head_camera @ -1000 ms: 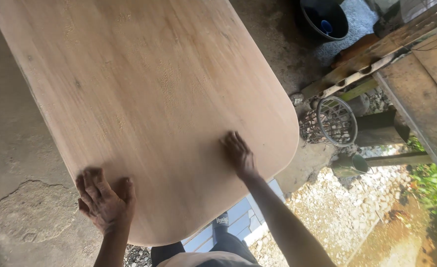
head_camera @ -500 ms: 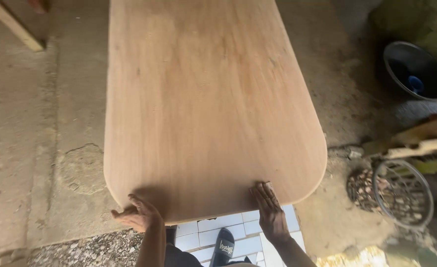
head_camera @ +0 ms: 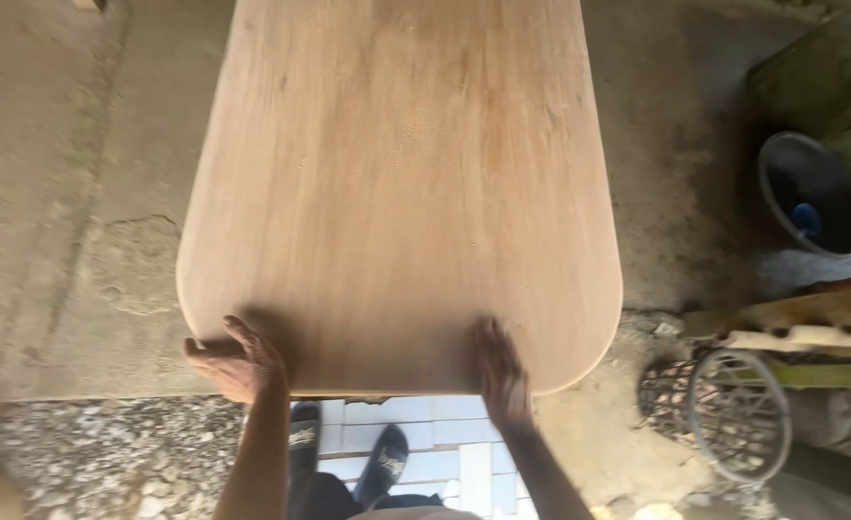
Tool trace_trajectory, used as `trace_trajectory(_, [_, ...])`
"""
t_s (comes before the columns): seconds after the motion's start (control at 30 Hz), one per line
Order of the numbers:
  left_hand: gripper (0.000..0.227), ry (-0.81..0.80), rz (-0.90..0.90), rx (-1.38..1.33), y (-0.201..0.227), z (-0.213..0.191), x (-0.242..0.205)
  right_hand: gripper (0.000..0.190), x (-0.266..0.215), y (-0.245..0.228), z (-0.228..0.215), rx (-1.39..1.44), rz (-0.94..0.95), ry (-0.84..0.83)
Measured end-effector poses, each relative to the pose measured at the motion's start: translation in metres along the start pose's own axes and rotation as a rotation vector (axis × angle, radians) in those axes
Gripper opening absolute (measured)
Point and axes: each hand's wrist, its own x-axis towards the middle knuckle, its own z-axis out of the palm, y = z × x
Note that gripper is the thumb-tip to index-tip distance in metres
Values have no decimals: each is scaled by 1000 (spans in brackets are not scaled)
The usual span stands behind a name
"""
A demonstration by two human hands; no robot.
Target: Manually sanding the surface of a wooden tabletop with sandpaper.
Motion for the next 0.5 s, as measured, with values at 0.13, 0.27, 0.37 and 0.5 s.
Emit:
trace_trajectory(0.13, [92, -102, -135, 33, 56, -44, -12, 35, -13, -4, -6, 158, 184, -42])
trace_trajectory(0.27, [92, -78, -138, 39, 54, -41, -10, 39, 79, 55, 43, 225, 68, 89])
trace_trajectory(0.37, [90, -90, -135, 61, 46, -37, -9, 32, 113, 65, 50, 307, 262, -2])
trace_trajectory(0.5, [88, -52, -83, 29, 42, -27, -12, 45, 53, 26, 13, 239, 177, 5])
